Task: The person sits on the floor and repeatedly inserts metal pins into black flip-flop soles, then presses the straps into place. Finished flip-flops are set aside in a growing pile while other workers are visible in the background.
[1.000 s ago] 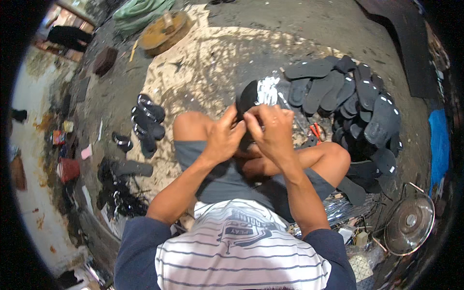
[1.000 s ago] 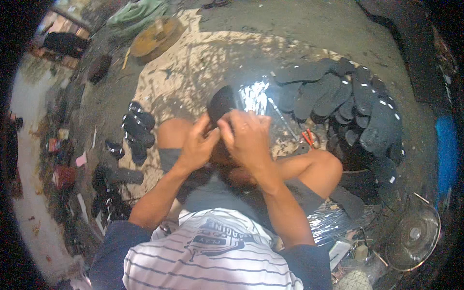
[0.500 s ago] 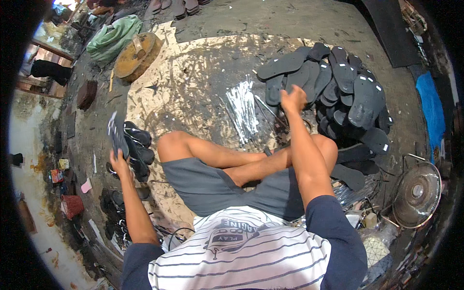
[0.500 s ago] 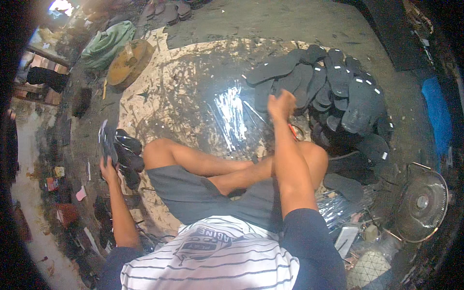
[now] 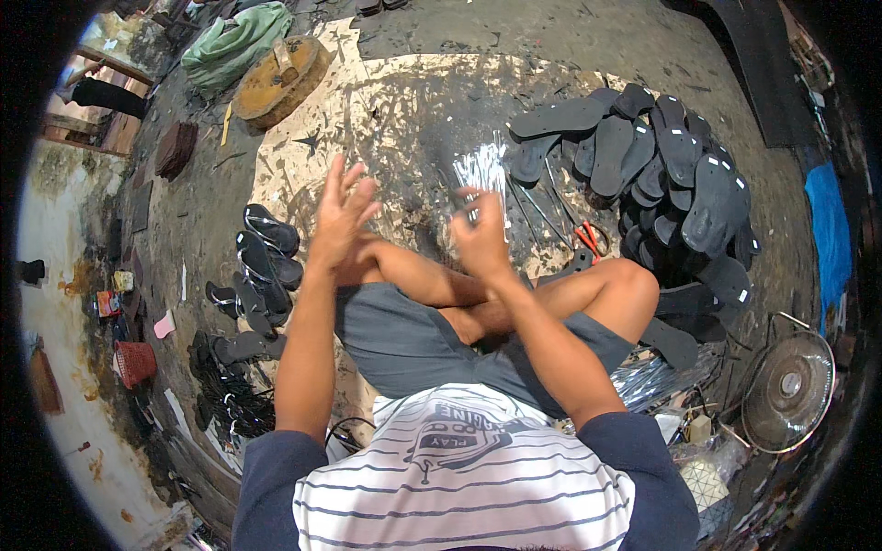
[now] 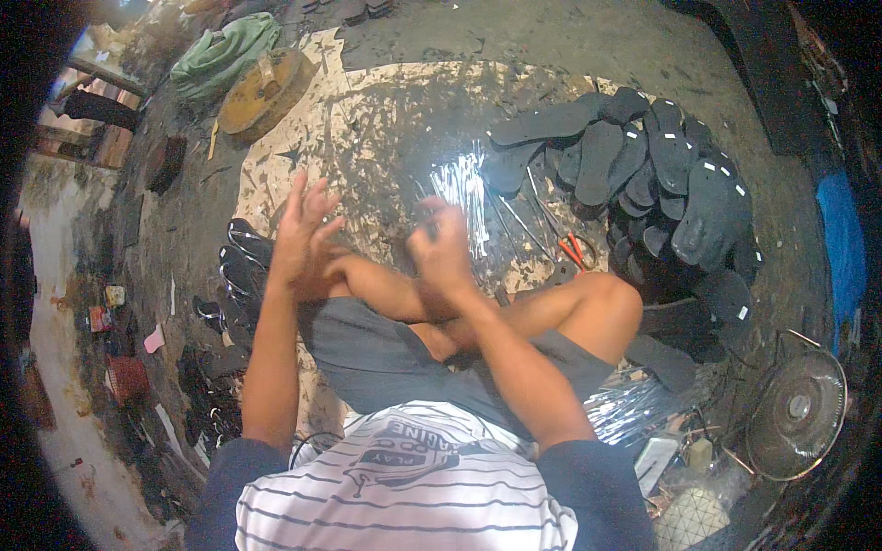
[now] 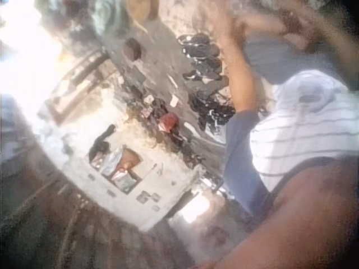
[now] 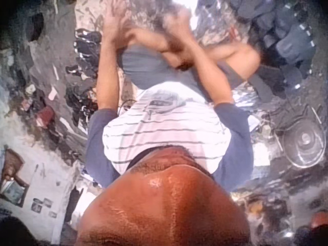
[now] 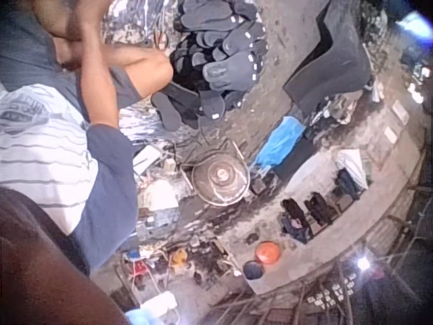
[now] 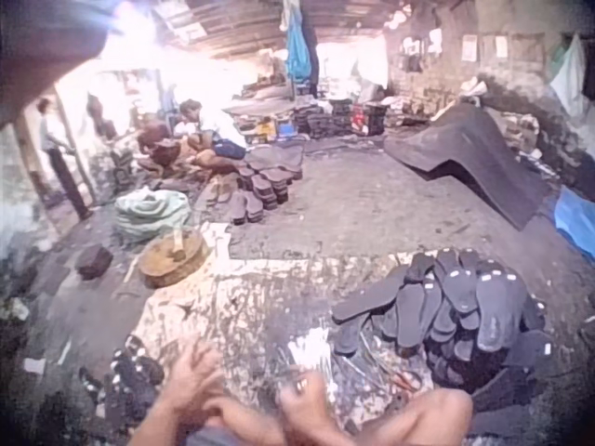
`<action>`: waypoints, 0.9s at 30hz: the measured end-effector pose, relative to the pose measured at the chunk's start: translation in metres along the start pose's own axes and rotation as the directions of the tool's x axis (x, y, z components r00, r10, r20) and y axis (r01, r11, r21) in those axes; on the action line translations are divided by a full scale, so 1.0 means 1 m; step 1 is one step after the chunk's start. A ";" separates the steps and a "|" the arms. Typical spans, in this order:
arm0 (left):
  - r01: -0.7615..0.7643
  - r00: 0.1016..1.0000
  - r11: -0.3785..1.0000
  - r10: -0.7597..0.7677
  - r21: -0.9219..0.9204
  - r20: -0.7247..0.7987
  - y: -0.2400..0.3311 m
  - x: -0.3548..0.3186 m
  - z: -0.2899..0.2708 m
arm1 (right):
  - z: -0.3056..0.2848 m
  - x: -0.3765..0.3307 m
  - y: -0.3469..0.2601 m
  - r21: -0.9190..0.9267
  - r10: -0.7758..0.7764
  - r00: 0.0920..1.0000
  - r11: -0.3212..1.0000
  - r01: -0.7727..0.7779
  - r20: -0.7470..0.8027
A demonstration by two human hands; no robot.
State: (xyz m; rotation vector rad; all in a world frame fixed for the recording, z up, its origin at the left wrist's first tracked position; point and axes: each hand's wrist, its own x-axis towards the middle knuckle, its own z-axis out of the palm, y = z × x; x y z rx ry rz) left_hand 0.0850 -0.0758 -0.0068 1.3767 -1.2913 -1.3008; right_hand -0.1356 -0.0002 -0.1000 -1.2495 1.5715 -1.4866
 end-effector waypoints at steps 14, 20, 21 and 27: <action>0.168 0.981 0.967 -0.182 0.192 0.059 -0.019 -0.130 -0.056 | -0.026 0.056 0.152 -0.534 0.458 0.889 0.755 -0.382 0.012; -0.249 0.954 0.743 0.300 0.621 0.024 0.011 -0.091 -0.034 | -0.029 0.047 0.162 -0.604 0.374 0.918 0.705 -0.372 -0.129; -0.271 0.955 0.797 0.291 0.539 0.050 0.016 -0.084 -0.026 | -0.030 0.049 0.164 -0.599 0.422 0.900 0.696 -0.396 -0.105; -0.120 0.969 0.938 0.040 0.325 0.243 0.025 -0.055 0.020 | -0.042 0.038 0.137 -0.245 0.187 0.969 0.944 -0.222 -0.159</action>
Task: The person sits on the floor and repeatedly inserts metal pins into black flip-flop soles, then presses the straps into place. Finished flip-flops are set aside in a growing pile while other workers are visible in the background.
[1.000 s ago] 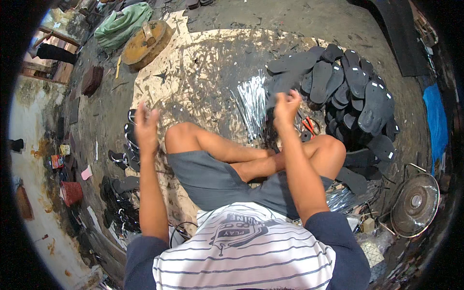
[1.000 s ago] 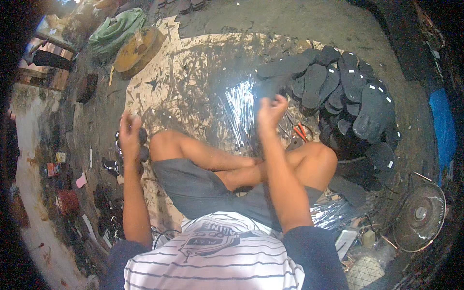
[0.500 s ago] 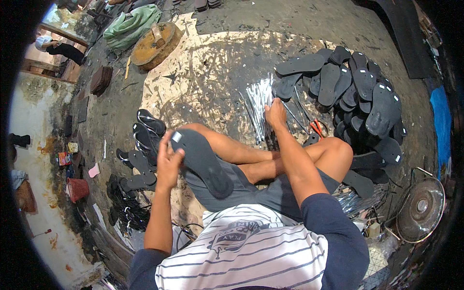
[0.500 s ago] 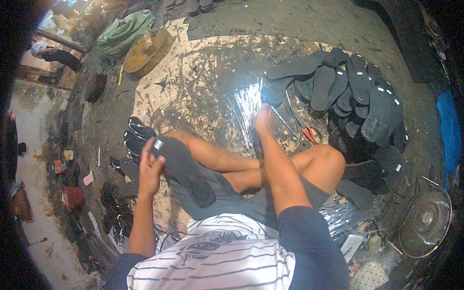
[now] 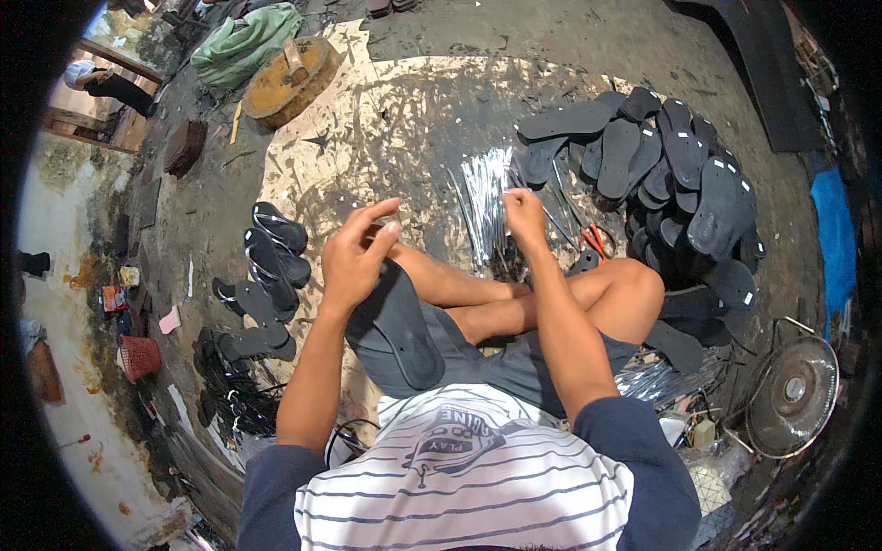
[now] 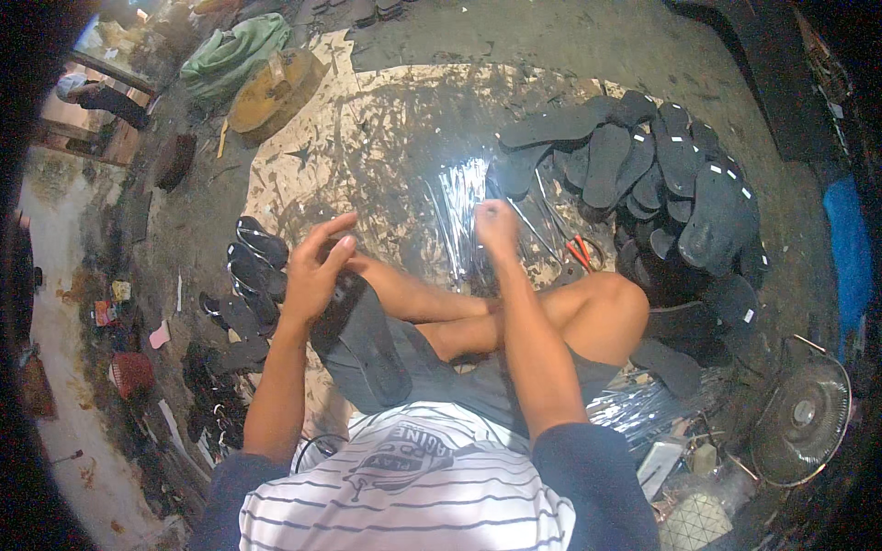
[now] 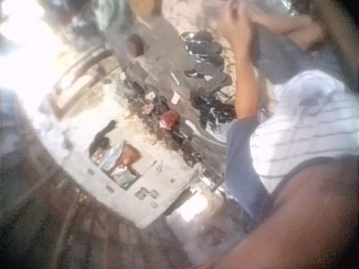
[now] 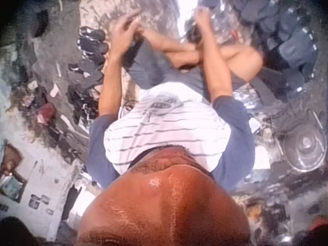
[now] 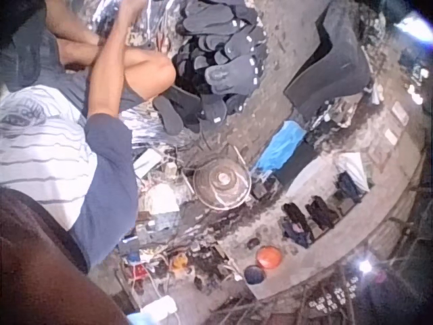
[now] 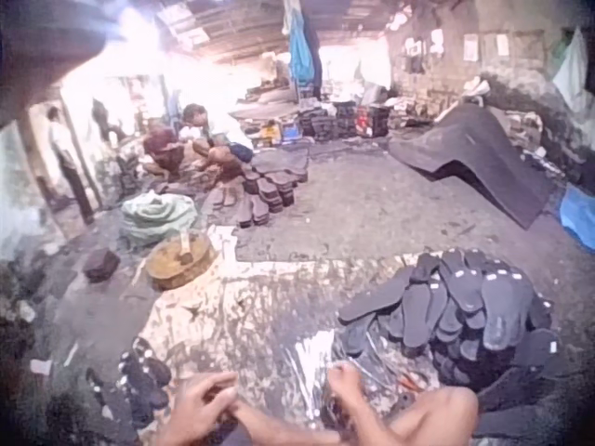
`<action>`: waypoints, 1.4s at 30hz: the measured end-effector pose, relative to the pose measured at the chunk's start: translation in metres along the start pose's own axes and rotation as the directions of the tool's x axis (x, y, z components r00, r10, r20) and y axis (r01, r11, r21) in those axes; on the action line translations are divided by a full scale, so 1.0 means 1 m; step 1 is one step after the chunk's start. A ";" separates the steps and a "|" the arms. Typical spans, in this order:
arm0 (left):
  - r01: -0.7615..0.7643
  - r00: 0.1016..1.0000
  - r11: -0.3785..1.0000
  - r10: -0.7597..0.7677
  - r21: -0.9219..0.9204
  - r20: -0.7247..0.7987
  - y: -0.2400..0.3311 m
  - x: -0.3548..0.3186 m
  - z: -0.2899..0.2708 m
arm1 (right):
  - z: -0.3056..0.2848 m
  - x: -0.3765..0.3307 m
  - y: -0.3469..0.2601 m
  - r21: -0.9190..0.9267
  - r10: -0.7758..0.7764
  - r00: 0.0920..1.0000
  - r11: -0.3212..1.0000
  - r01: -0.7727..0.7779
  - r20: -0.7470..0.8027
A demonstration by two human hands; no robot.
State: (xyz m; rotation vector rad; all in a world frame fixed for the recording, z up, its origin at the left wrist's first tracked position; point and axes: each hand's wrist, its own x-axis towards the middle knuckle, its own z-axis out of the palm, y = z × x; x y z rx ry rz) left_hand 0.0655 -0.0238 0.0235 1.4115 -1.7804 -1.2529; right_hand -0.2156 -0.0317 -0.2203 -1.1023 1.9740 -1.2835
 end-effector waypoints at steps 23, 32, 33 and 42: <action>-0.021 0.995 0.833 -0.039 -0.553 -0.096 0.006 0.008 -0.005 | -0.001 0.084 -0.005 -0.468 0.029 0.996 0.884 0.014 0.084; -0.145 0.983 0.890 0.082 -0.433 -0.162 0.047 0.012 0.023 | -0.069 -0.050 -0.245 0.406 -0.308 0.941 0.885 0.229 0.140; -0.156 0.984 0.861 0.090 -0.485 -0.156 0.050 0.011 0.025 | -0.075 -0.056 -0.252 0.333 -0.434 0.895 0.863 0.380 0.101; -0.270 0.963 0.700 0.200 -0.662 -0.181 0.061 -0.010 0.032 | -0.096 -0.092 -0.275 0.339 -0.535 0.836 0.815 0.471 0.125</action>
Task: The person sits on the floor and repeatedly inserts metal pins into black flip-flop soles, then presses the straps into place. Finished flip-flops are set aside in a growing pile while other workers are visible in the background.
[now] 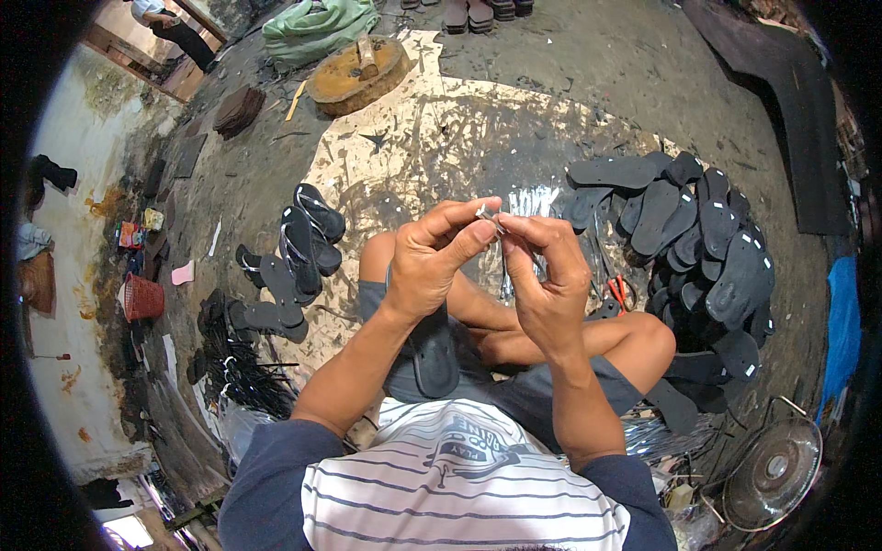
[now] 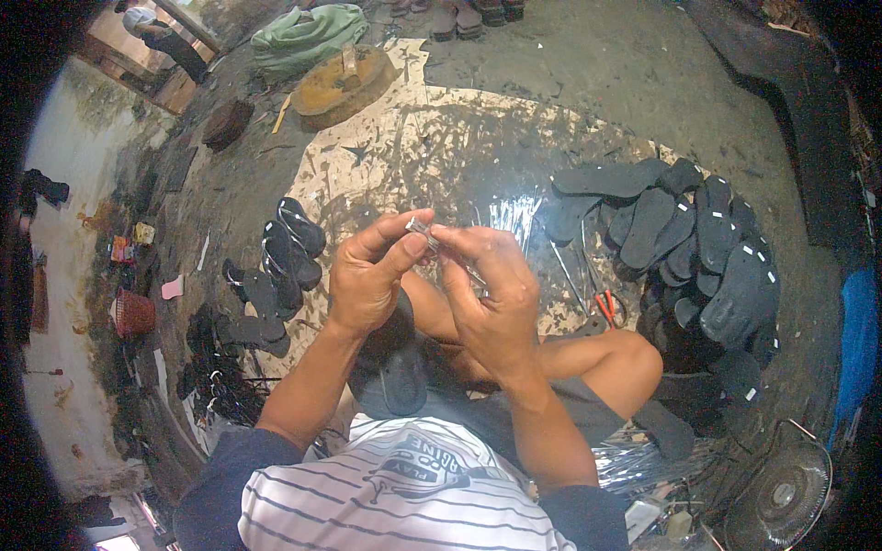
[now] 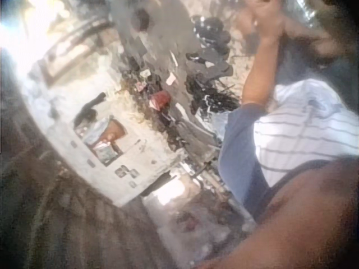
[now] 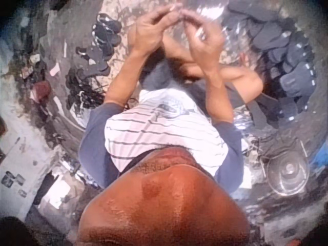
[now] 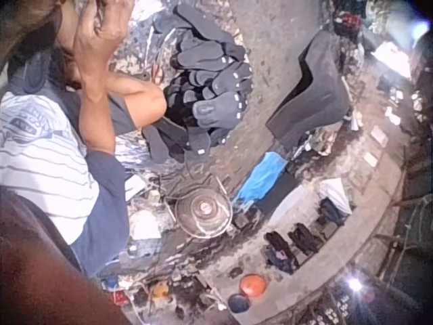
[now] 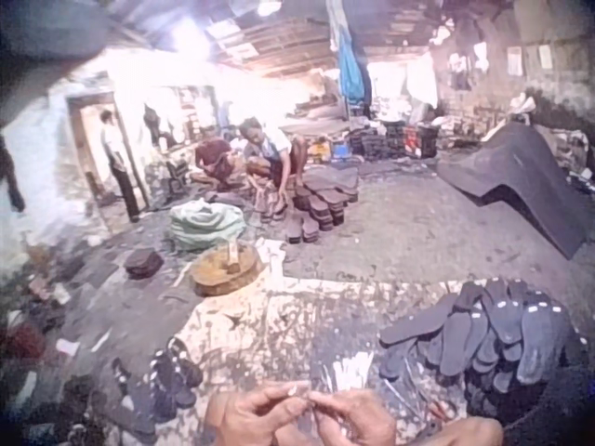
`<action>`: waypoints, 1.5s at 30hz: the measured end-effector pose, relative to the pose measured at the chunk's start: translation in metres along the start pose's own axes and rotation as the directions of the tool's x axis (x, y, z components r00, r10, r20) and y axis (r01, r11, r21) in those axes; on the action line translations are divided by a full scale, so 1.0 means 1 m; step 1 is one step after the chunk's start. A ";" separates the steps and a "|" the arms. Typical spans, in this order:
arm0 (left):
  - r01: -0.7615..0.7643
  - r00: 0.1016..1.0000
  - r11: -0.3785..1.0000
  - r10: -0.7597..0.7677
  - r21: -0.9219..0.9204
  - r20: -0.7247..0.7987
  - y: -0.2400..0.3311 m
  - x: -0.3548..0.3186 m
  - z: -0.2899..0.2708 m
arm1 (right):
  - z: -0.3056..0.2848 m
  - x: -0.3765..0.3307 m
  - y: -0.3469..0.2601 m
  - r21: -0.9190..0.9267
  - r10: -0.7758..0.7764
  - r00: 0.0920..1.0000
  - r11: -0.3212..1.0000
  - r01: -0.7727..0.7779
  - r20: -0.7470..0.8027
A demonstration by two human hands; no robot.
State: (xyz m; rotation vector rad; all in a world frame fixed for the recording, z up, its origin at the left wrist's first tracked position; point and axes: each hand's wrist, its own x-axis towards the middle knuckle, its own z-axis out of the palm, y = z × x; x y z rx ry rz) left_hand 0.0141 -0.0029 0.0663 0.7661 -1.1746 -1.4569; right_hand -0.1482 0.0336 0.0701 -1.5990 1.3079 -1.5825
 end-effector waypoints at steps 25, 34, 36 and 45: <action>0.367 0.928 0.839 -0.363 0.401 -0.088 -0.018 -0.097 -0.071 | -0.073 0.008 -0.100 0.732 -0.577 0.798 0.618 0.287 0.174; 0.320 0.947 0.858 -0.297 0.402 -0.121 0.020 -0.033 -0.045 | -0.073 0.005 -0.110 0.692 -0.548 0.814 0.663 0.284 0.192; 0.280 0.959 0.891 -0.273 0.357 -0.070 0.024 -0.024 -0.027 | -0.077 -0.002 -0.116 0.676 -0.500 0.848 0.687 0.266 0.175; 0.178 0.983 0.897 -0.181 0.405 -0.032 0.027 -0.023 -0.016 | -0.076 -0.007 -0.119 0.615 -0.343 0.898 0.781 0.109 0.276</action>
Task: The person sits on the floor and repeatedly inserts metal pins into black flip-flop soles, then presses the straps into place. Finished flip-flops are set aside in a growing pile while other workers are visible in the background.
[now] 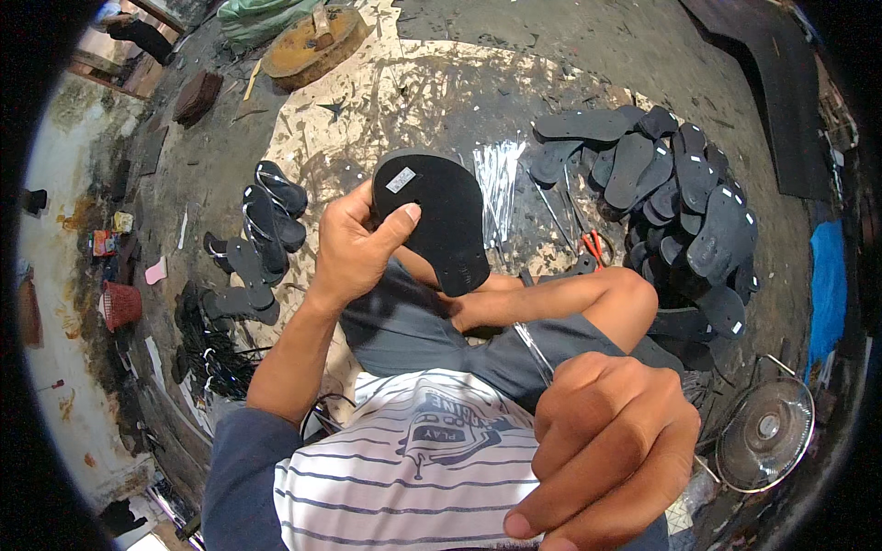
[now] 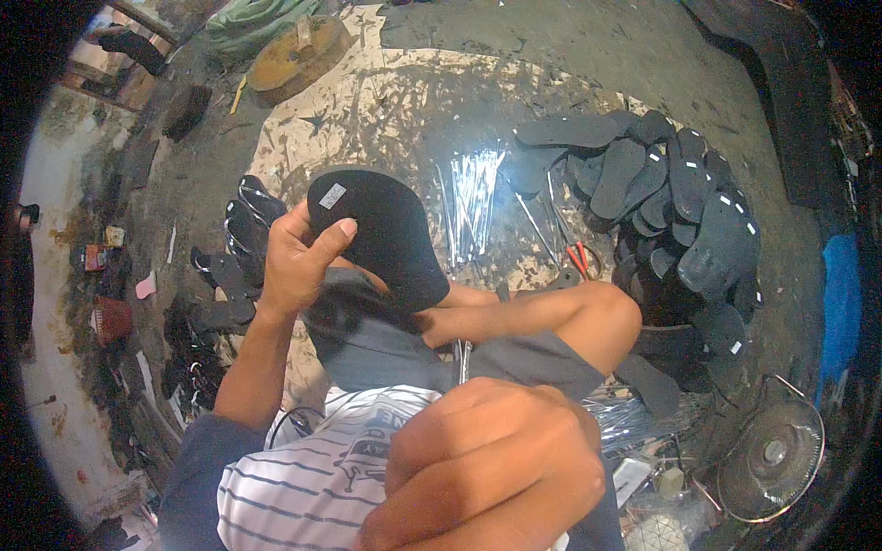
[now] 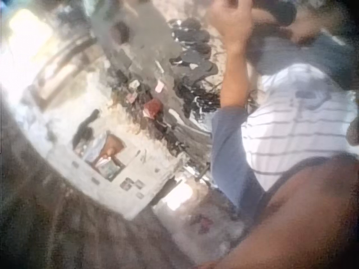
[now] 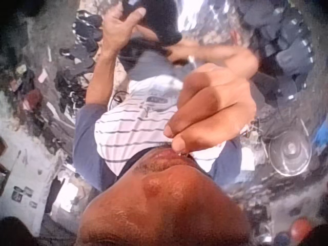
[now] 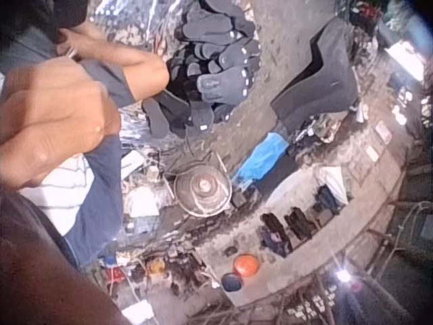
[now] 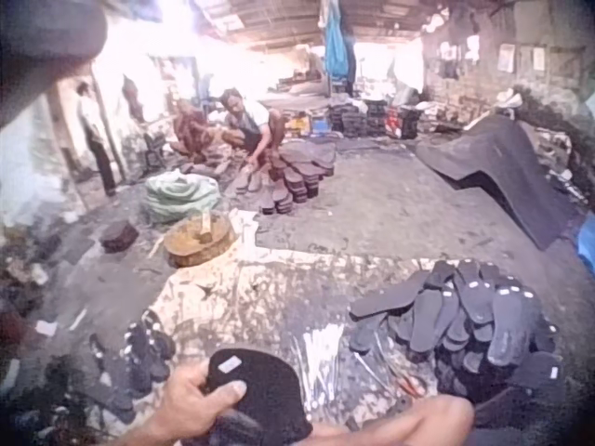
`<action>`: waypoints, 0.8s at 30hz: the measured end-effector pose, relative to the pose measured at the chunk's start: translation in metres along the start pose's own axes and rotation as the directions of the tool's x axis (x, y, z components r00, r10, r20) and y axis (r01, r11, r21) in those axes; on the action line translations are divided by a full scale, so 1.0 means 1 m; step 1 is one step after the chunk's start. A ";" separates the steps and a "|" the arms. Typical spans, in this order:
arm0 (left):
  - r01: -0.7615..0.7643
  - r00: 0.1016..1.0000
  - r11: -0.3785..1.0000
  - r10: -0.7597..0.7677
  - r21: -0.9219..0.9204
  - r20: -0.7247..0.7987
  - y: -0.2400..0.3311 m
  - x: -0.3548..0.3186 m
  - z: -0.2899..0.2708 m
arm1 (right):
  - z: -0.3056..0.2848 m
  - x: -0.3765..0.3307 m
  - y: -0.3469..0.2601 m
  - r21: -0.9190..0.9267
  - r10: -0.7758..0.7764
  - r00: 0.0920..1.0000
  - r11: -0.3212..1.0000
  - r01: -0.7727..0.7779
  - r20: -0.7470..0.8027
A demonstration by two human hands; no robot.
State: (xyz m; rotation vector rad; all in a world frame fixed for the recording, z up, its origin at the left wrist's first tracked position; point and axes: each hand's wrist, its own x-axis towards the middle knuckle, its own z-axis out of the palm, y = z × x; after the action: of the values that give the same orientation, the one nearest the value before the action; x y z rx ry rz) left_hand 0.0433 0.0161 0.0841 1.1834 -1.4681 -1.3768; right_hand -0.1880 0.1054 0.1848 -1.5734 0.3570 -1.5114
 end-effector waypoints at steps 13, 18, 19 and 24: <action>-0.304 0.952 0.830 0.254 0.468 0.169 0.015 0.004 0.006 | -0.013 -0.019 0.112 -0.770 0.243 0.944 0.549 -0.324 -0.224; -0.407 0.905 0.790 0.416 0.459 0.088 0.006 0.010 0.019 | -0.006 -0.015 0.111 -0.810 0.255 0.948 0.504 -0.298 -0.190; -0.351 0.929 0.826 0.366 0.441 0.056 0.005 0.010 0.021 | -0.006 -0.015 0.115 -0.805 0.234 0.950 0.511 -0.302 -0.208; -0.216 0.974 0.828 0.222 0.518 0.050 0.021 0.004 0.034 | -0.014 -0.023 0.139 -0.821 0.113 0.958 0.495 -0.285 -0.265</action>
State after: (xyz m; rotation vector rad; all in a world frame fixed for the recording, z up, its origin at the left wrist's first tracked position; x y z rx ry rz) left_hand 0.0073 0.0212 0.1010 1.2881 -1.9772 -0.8281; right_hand -0.1544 0.0395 0.0638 -2.0186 1.5549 -1.3315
